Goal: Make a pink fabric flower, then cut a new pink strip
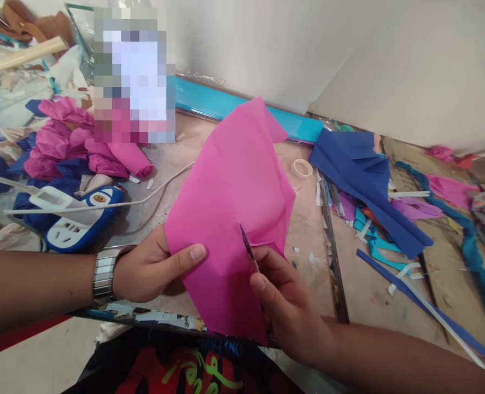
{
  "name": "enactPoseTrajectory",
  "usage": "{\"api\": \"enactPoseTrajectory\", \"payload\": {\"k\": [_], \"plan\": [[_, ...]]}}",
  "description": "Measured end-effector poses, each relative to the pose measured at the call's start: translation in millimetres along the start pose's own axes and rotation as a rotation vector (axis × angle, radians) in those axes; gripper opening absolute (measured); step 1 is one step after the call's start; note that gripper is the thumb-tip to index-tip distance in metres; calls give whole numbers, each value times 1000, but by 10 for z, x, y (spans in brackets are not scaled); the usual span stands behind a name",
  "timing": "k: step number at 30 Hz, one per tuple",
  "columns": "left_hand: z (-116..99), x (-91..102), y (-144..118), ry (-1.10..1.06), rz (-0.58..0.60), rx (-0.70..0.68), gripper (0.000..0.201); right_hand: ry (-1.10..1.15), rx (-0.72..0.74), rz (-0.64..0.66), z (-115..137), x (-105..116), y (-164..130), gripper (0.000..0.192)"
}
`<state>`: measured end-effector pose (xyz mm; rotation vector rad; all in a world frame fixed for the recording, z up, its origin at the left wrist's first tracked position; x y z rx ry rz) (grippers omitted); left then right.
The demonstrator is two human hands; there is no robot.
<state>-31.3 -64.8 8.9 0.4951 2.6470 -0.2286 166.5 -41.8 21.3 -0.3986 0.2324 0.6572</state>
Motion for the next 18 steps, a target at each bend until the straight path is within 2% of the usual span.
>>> {"api": "enactPoseTrajectory", "payload": {"k": [18], "plan": [[0, -28, 31, -77, 9, -20, 25, -28, -25, -41, -13, -2, -12, 28]]}}
Point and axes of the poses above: each hand's wrist, its own y-axis towards the middle knuckle, its own x-axis out of the back of the hand, z = x × y, the point moved 3 cm from there along y, towards the middle knuckle, and after that the axes turned 6 degrees about z, right-handed, at the moved point
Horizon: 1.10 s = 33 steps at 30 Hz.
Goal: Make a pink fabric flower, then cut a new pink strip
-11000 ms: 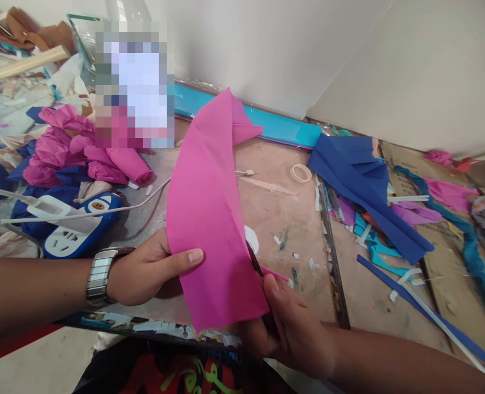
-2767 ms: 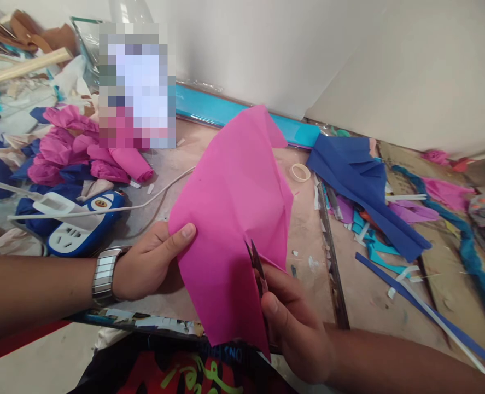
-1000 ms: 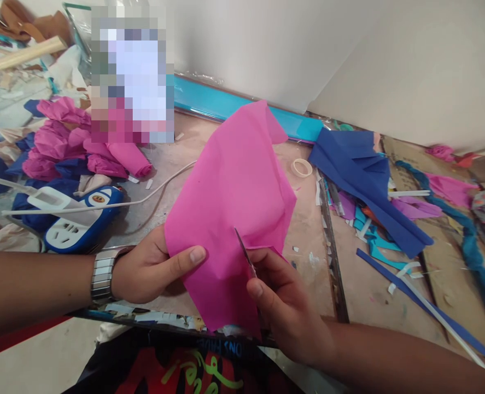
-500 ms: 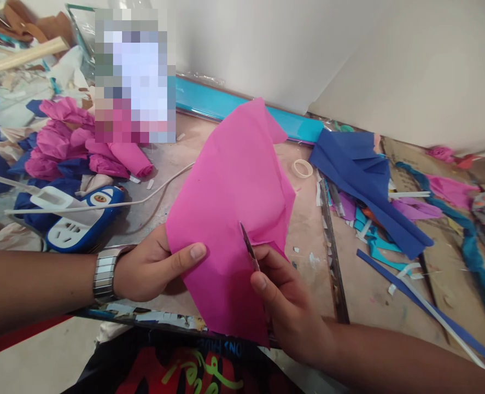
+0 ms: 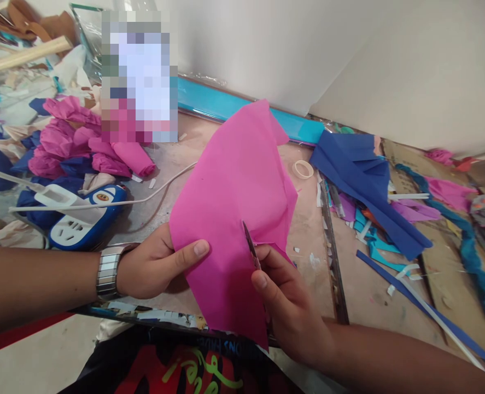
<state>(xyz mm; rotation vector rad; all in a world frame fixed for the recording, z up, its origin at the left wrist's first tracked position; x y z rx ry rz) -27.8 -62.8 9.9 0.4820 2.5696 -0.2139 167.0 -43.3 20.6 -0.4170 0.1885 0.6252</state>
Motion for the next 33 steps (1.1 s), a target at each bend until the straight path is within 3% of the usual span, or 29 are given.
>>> {"api": "enactPoseTrajectory", "payload": {"k": [10, 20, 28, 33], "plan": [[1, -2, -6, 10, -70, -22, 23, 71, -9, -1, 1, -45, -8, 28], [14, -8, 9, 54, -24, -46, 24, 147, -25, 26, -38, -66, 6, 33], [30, 35, 29, -28, -135, -43, 25, 211, -32, 64, -22, -90, -12, 27], [32, 22, 30, -2, -76, -53, 23, 232, -26, 75, -35, -85, 11, 26]]}}
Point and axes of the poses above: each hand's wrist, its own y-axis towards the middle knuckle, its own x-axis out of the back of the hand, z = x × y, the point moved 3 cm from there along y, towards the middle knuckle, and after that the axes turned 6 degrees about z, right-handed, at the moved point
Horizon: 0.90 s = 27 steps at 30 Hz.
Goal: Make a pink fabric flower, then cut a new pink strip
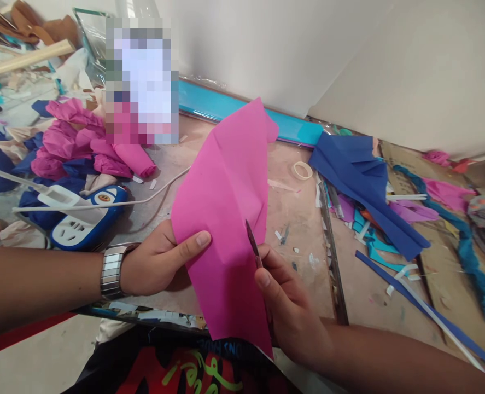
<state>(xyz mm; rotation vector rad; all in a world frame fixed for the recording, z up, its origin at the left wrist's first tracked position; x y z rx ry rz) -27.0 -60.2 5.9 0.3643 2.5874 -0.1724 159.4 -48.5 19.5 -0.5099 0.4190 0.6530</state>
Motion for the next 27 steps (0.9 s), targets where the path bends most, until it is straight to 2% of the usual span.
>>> {"api": "enactPoseTrajectory", "payload": {"k": [8, 23, 27], "plan": [[-7, 6, 10, 110, 105, -46, 29, 8, 9, 21, 17, 1, -18, 23], [-11, -2, 7, 94, 101, 5, 25, 29, 17, -7, 35, -14, -5, 26], [6, 10, 1, 104, 65, 7, 27, 9, 17, -32, 35, -4, -5, 29]]}}
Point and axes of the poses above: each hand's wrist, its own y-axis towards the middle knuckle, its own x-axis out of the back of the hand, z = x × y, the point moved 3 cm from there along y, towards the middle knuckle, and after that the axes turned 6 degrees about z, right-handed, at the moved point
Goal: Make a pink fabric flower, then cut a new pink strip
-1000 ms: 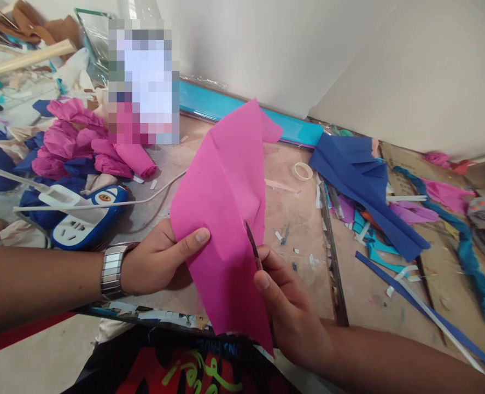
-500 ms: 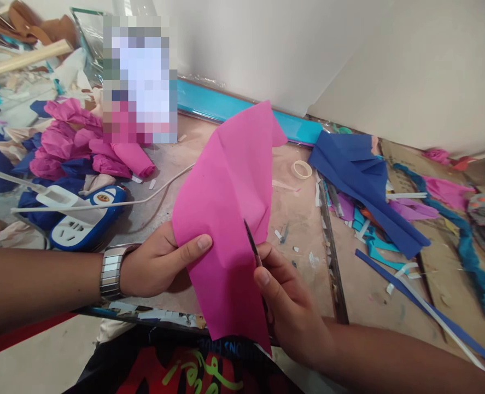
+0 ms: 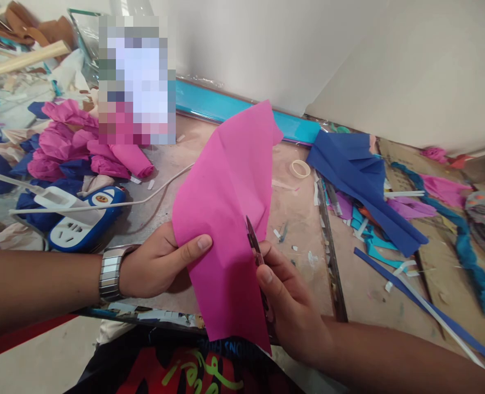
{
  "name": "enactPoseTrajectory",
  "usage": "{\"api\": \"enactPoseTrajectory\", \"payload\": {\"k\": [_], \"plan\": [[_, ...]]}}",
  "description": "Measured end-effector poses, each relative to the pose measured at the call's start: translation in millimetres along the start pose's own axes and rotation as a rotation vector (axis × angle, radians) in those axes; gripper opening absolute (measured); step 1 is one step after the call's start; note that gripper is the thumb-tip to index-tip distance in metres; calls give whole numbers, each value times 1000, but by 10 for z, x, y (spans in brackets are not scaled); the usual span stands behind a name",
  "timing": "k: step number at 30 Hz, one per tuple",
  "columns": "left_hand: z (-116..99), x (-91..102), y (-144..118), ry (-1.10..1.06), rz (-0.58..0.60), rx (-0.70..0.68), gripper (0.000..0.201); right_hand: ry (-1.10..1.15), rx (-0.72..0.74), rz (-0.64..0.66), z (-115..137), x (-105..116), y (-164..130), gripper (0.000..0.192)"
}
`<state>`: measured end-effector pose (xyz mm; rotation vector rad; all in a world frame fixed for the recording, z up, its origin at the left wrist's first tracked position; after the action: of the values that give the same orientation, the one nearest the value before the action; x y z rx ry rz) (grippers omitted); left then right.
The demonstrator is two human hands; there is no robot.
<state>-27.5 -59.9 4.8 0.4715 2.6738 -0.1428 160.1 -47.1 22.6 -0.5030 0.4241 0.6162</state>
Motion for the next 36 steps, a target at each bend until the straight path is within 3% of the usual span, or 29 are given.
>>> {"api": "enactPoseTrajectory", "payload": {"k": [16, 28, 36], "plan": [[24, 25, 10, -43, -59, 0, 26, 61, 3, 58, -8, -2, -13, 19], [16, 0, 11, -110, -50, -1, 24, 20, -28, -8, 14, -4, -13, 29], [6, 10, 13, -89, -68, 30, 25, 83, -25, 24, 29, -55, -5, 31]]}}
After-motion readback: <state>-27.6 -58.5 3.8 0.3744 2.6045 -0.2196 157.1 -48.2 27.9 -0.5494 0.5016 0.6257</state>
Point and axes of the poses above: each hand's wrist, its own y-axis towards the middle knuckle, its own x-axis out of the back of the hand, z = x × y, the point moved 3 cm from there along y, towards the middle knuckle, and after that the axes turned 6 degrees about z, right-handed, at the moved point
